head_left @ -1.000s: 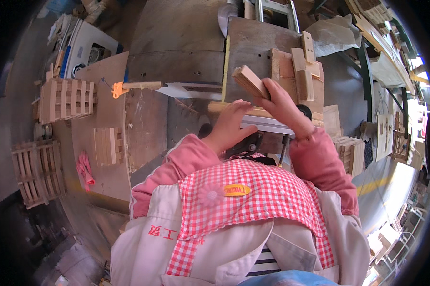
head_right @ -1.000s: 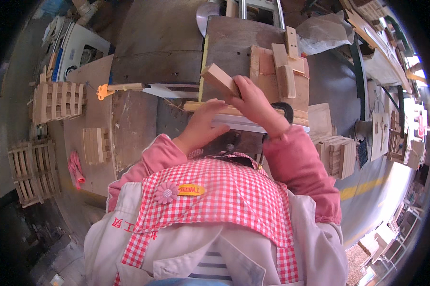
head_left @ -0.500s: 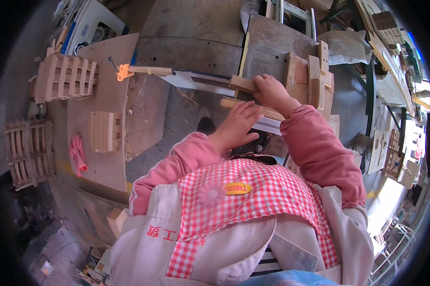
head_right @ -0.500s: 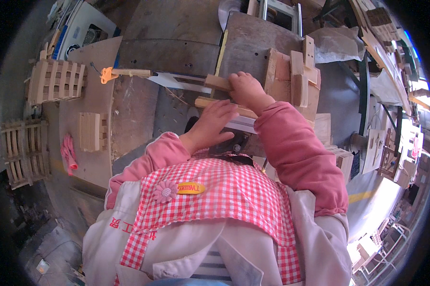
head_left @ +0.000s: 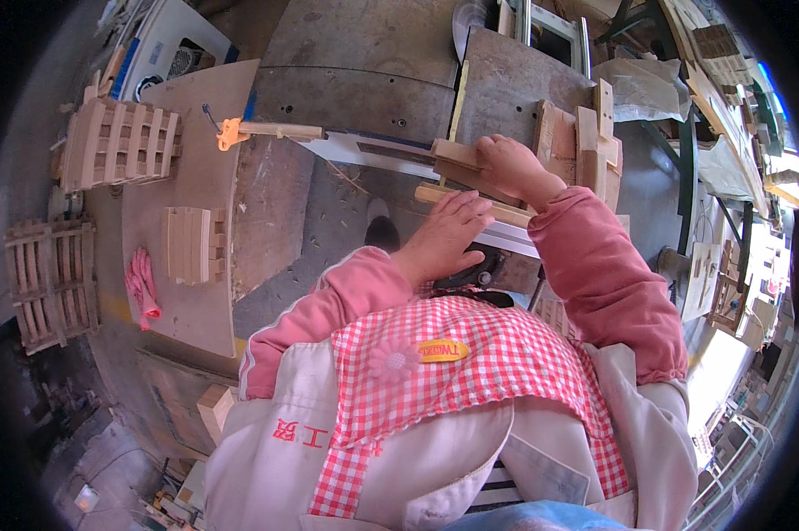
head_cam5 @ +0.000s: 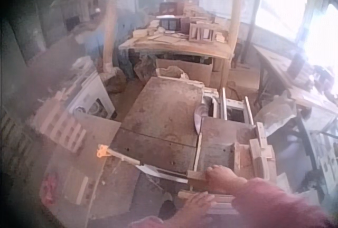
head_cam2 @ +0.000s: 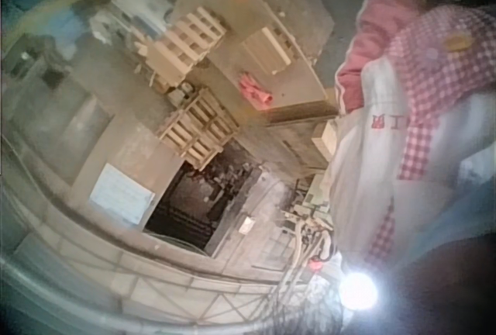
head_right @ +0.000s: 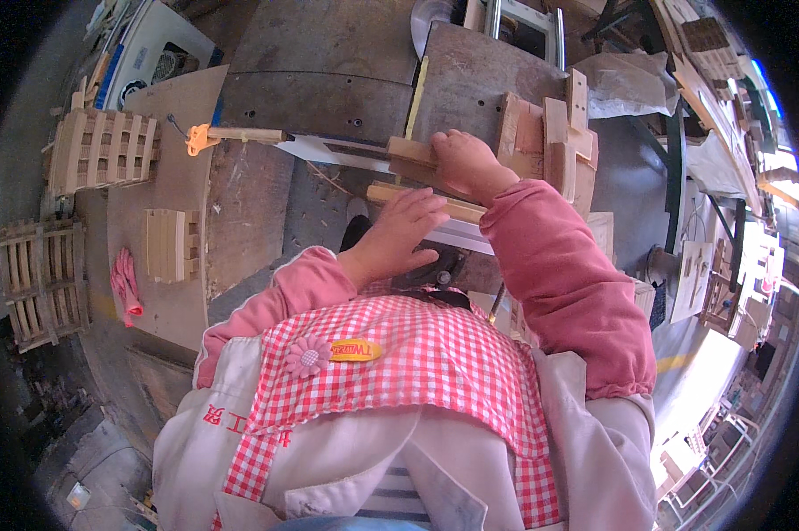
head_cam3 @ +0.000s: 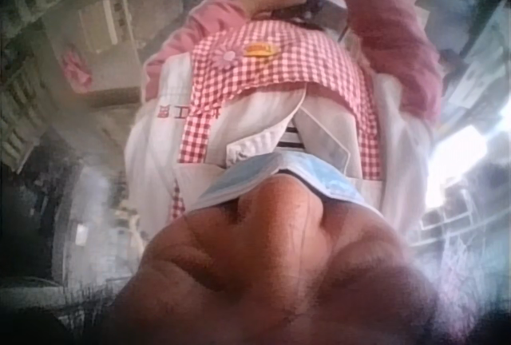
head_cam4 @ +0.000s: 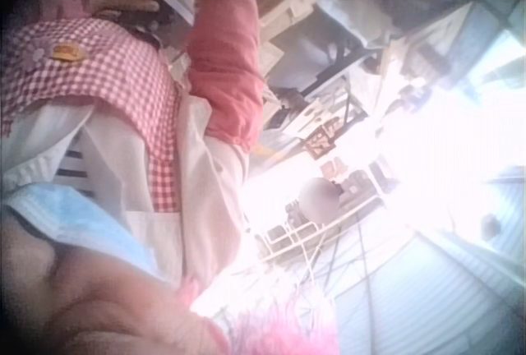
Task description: The person assembles small wooden crates by hand, inserting slats into a jig and securing them with a clamp. They repeatedly pick up slats, align them, and fasten the crates, then place the finished units on a nearby table.
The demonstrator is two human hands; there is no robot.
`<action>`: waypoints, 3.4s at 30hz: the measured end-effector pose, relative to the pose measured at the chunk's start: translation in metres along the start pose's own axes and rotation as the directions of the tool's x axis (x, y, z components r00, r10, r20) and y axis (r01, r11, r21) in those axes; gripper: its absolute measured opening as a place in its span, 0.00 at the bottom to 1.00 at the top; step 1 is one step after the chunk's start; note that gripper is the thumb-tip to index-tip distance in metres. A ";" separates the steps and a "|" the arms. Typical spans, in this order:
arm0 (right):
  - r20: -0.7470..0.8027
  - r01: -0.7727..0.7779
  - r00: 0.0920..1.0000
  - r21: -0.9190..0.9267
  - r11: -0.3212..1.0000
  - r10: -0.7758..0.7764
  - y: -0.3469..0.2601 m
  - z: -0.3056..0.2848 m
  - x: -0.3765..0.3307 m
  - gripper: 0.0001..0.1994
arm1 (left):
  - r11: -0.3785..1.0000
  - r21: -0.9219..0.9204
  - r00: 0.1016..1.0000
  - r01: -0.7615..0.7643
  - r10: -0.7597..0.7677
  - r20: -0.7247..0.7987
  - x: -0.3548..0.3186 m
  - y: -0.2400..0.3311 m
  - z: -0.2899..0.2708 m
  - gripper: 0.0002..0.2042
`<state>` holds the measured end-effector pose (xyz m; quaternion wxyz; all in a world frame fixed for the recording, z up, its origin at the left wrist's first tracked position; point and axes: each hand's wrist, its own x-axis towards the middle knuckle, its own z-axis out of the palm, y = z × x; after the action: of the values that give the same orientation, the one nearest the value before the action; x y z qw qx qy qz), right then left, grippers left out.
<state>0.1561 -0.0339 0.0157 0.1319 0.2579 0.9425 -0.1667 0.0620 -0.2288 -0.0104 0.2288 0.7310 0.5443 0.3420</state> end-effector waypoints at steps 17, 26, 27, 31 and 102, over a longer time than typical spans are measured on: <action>-0.112 -0.027 0.994 -0.067 0.997 0.020 0.015 -0.013 0.021 0.10 | 1.000 0.017 1.000 -0.002 0.002 -0.016 -0.002 0.001 0.002 0.31; -0.070 -0.045 0.997 -0.132 0.990 0.036 0.026 -0.021 0.032 0.11 | 1.000 0.024 1.000 0.007 -0.007 0.000 -0.002 0.000 0.002 0.30; -0.076 -0.068 0.995 -0.124 0.990 0.059 0.030 -0.022 0.036 0.11 | 1.000 0.024 1.000 0.009 -0.009 -0.001 -0.002 0.000 0.002 0.30; -0.083 -0.034 0.996 -0.233 0.972 0.015 0.042 -0.014 0.057 0.10 | 1.000 0.016 1.000 0.019 -0.019 0.001 -0.001 0.003 0.001 0.29; -0.454 -0.460 0.747 0.175 0.870 0.486 0.092 -0.071 -0.091 0.25 | 0.853 0.179 0.868 0.490 -0.459 -0.189 0.127 -0.106 -0.040 0.20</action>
<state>0.2686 0.0276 0.0880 -0.0766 0.5248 0.8438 -0.0824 -0.0141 -0.0767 -0.0270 0.1848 0.5690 0.7572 0.2622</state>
